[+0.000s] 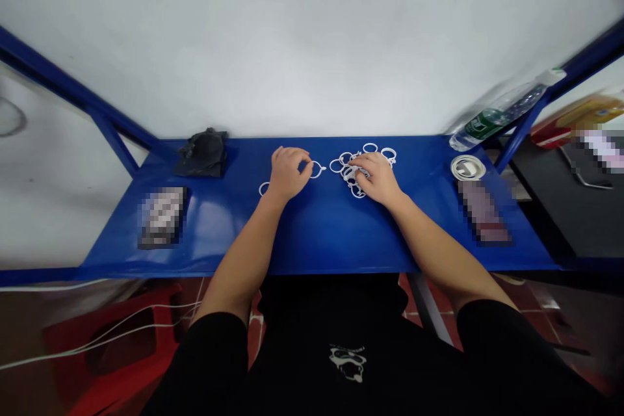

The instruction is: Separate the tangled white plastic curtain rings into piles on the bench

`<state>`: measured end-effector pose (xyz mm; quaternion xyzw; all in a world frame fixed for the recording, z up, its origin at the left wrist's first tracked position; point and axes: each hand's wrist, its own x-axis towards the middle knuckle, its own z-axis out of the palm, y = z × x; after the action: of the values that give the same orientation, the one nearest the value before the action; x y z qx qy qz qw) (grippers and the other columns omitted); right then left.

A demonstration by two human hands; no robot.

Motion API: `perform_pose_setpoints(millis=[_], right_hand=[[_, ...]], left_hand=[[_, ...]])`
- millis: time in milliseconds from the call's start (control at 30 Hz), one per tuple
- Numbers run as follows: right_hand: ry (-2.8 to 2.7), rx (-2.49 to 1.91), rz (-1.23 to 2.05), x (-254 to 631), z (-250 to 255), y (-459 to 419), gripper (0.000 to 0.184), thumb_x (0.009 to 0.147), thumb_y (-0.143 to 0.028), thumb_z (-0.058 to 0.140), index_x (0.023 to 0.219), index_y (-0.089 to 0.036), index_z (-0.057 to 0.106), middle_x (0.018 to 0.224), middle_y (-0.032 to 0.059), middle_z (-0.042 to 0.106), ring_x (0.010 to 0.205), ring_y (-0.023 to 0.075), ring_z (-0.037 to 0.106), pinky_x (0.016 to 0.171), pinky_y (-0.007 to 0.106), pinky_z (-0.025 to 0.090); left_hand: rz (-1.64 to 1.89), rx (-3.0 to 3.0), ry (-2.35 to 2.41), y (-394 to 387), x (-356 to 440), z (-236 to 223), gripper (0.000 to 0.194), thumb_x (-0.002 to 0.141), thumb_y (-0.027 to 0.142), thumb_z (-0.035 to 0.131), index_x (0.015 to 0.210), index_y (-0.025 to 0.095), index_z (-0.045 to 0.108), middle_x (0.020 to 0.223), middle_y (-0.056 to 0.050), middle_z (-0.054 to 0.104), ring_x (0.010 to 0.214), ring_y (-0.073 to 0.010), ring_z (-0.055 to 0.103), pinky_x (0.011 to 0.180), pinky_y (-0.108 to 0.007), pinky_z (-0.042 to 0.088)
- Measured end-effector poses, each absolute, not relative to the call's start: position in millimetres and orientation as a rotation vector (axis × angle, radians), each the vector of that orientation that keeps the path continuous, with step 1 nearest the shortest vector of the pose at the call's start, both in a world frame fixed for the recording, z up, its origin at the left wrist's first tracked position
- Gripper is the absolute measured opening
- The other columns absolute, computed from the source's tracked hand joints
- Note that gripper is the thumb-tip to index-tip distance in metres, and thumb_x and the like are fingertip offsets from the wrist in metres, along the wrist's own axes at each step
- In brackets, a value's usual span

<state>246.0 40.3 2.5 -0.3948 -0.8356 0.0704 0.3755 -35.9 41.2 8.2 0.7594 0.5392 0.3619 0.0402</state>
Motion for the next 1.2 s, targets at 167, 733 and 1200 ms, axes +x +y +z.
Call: perform_pose_setpoints(millis=[167,733,1200], right_hand=[[-2.168,-0.951,0.212,237.1,13.4,26.6,0.030,0.104,-0.041,0.057,0.125,-0.025,0.072,0.114,0.0094,0.078,0.104,0.0301,0.069,0.095,0.051,0.050],[-2.300,-0.785,0.430,228.2,14.7,16.2,0.032,0.109,-0.043,0.042,0.106,-0.024,0.067,0.090,0.0061,0.073,0.083,0.0239,0.065,0.081,0.040,0.051],[-2.271,-0.809,0.442,235.7,11.6,20.6,0.023,0.090,-0.018,0.045,0.095,-0.023,0.067,0.085,0.0051,0.070,0.080,0.0246,0.065,0.078,0.040,0.052]], left_hand=[[1.221,2.424,1.428,23.8,-7.0,10.1,0.010,0.097,0.027,0.064,0.087,0.024,0.066,0.106,-0.003,0.079,0.109,-0.0237,0.070,0.121,-0.052,0.037],[1.346,2.419,1.330,9.8,12.5,10.8,0.013,0.101,0.029,0.058,0.091,0.025,0.065,0.102,-0.003,0.079,0.107,-0.0230,0.071,0.120,-0.051,0.040],[1.188,2.530,1.162,9.5,12.1,8.5,0.016,0.102,0.034,0.060,0.090,0.025,0.065,0.106,-0.003,0.079,0.108,-0.0218,0.070,0.121,-0.051,0.038]])
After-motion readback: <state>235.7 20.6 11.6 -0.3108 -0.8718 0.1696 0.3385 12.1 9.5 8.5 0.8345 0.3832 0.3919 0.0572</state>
